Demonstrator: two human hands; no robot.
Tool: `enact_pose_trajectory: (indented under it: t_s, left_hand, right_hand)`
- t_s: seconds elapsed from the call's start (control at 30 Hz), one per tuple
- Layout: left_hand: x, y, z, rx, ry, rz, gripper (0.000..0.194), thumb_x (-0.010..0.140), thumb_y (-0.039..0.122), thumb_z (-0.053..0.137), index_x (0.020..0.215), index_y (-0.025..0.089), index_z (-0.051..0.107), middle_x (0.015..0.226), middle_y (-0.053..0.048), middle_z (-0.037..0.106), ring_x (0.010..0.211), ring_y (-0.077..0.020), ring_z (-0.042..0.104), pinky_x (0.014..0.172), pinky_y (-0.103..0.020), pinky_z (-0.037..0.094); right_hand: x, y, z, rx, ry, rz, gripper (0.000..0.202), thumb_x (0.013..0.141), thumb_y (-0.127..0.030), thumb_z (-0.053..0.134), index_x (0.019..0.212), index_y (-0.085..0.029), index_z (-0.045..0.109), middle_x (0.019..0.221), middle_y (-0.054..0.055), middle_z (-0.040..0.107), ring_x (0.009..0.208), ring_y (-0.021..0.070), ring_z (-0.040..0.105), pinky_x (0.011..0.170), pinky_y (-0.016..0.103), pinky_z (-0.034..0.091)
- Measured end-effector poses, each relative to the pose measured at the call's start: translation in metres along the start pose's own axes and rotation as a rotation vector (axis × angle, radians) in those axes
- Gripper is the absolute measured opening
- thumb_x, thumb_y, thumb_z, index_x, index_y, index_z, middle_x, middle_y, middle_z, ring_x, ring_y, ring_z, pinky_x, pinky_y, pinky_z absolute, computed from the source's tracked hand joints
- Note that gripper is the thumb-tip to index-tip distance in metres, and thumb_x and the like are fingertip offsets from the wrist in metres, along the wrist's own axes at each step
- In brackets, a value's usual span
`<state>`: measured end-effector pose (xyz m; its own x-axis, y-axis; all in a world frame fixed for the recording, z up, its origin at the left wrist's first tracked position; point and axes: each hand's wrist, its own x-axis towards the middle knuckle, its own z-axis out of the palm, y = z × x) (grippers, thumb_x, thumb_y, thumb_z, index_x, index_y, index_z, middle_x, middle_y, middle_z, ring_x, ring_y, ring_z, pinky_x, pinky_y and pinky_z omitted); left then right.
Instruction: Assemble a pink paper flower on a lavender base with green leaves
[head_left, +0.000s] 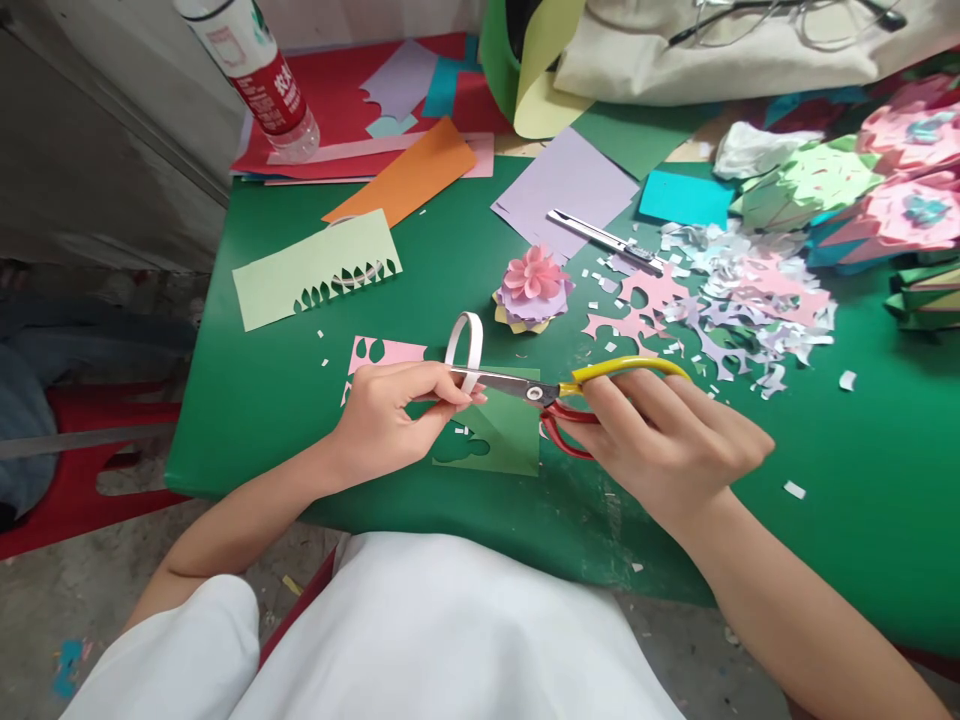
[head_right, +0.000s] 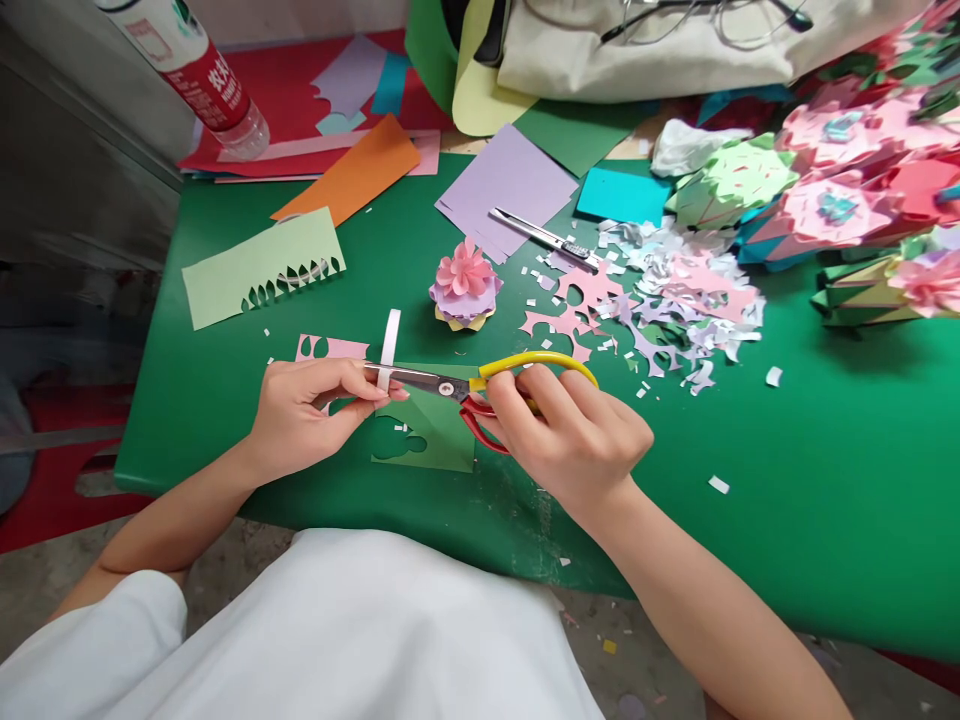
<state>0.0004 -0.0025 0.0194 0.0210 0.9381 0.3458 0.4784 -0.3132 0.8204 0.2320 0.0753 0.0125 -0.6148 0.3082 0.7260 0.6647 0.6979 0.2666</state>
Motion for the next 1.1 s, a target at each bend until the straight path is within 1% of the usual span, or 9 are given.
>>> enact_pose_trajectory:
  t_s: [0.13, 0.27, 0.4, 0.47, 0.53, 0.6, 0.73, 0.97, 1.1]
  left_hand:
    - [0.001, 0.002, -0.003, 0.04, -0.006, 0.036, 0.014, 0.087, 0.01, 0.069, 0.075, 0.018, 0.068, 0.084, 0.0, 0.082, 0.079, -0.0168, 0.08, 0.067, -0.019, 0.065]
    - [0.002, 0.002, -0.009, 0.147, -0.023, 0.088, 0.017, 0.086, 0.005, 0.066, 0.076, 0.019, 0.067, 0.083, 0.002, 0.082, 0.076, -0.0158, 0.08, 0.062, -0.018, 0.062]
    - [0.003, -0.004, -0.017, 0.315, -0.064, 0.069, 0.015, 0.086, 0.007, 0.066, 0.077, 0.02, 0.068, 0.082, 0.003, 0.081, 0.067, -0.0132, 0.077, 0.055, -0.019, 0.056]
    - [0.004, -0.009, -0.019, 0.41, -0.07, 0.09, 0.016, 0.088, 0.009, 0.064, 0.079, 0.021, 0.068, 0.08, 0.003, 0.08, 0.066, -0.0127, 0.075, 0.054, -0.019, 0.054]
    - [0.005, -0.013, -0.019, 0.479, -0.068, 0.14, 0.018, 0.09, 0.007, 0.06, 0.081, 0.02, 0.067, 0.083, 0.002, 0.079, 0.071, -0.0133, 0.075, 0.059, -0.021, 0.055]
    - [0.006, -0.016, -0.018, 0.497, -0.09, 0.16, 0.019, 0.091, 0.005, 0.058, 0.084, 0.02, 0.068, 0.093, -0.001, 0.079, 0.081, -0.0142, 0.076, 0.068, -0.022, 0.057]
    - [0.008, -0.015, -0.016, 0.465, -0.105, 0.152, 0.018, 0.088, 0.001, 0.062, 0.084, 0.017, 0.07, 0.108, -0.007, 0.076, 0.097, -0.015, 0.074, 0.08, -0.021, 0.057]
    - [0.011, -0.007, -0.014, 0.421, 0.027, 0.225, 0.016, 0.087, 0.004, 0.067, 0.081, 0.018, 0.068, 0.094, -0.002, 0.074, 0.089, -0.0122, 0.072, 0.078, -0.021, 0.057]
    - [0.01, -0.007, -0.012, 0.367, 0.025, 0.269, 0.015, 0.086, 0.003, 0.068, 0.083, 0.017, 0.066, 0.09, -0.001, 0.074, 0.083, -0.011, 0.07, 0.077, -0.022, 0.057]
  right_hand:
    - [-0.001, -0.003, -0.001, 0.018, -0.021, 0.016, 0.041, 0.093, -0.042, 0.068, 0.063, -0.02, 0.051, 0.048, -0.005, 0.048, 0.046, 0.0087, 0.035, 0.04, 0.024, 0.017]
    - [-0.001, -0.004, -0.002, -0.014, -0.056, 0.047, 0.042, 0.092, -0.044, 0.069, 0.063, -0.019, 0.051, 0.047, -0.006, 0.051, 0.044, 0.008, 0.039, 0.038, 0.023, 0.018]
    - [-0.006, 0.016, 0.009, -0.131, -0.02, 0.224, 0.05, 0.083, -0.062, 0.072, 0.064, -0.02, 0.053, 0.05, -0.001, 0.06, 0.044, 0.0093, 0.05, 0.038, 0.023, 0.021]
    - [-0.011, 0.03, 0.015, -0.05, -0.124, 0.314, 0.049, 0.082, -0.065, 0.07, 0.068, -0.02, 0.057, 0.056, 0.002, 0.065, 0.048, 0.0105, 0.055, 0.041, 0.022, 0.026]
    - [-0.016, 0.041, 0.019, 0.111, -0.242, 0.257, 0.044, 0.084, -0.062, 0.069, 0.072, -0.02, 0.061, 0.062, 0.002, 0.069, 0.053, 0.0107, 0.058, 0.043, 0.022, 0.028]
    - [-0.019, 0.045, 0.018, 0.246, -0.369, 0.108, 0.033, 0.088, -0.053, 0.067, 0.081, -0.021, 0.065, 0.075, 0.003, 0.075, 0.065, 0.0127, 0.066, 0.048, 0.023, 0.032]
    - [-0.019, 0.04, 0.012, 0.374, -0.537, -0.075, 0.019, 0.093, -0.038, 0.062, 0.096, -0.021, 0.069, 0.094, 0.001, 0.078, 0.085, 0.016, 0.072, 0.056, 0.025, 0.04]
    - [-0.013, 0.037, 0.007, 0.479, -0.724, -0.062, 0.026, 0.099, -0.038, 0.052, 0.108, -0.02, 0.069, 0.106, 0.005, 0.076, 0.076, 0.0205, 0.071, 0.057, 0.032, 0.046]
    - [-0.009, 0.039, 0.01, 0.558, -0.638, -0.017, 0.025, 0.097, -0.042, 0.057, 0.102, -0.02, 0.067, 0.099, 0.009, 0.074, 0.089, 0.0267, 0.07, 0.073, 0.036, 0.054]
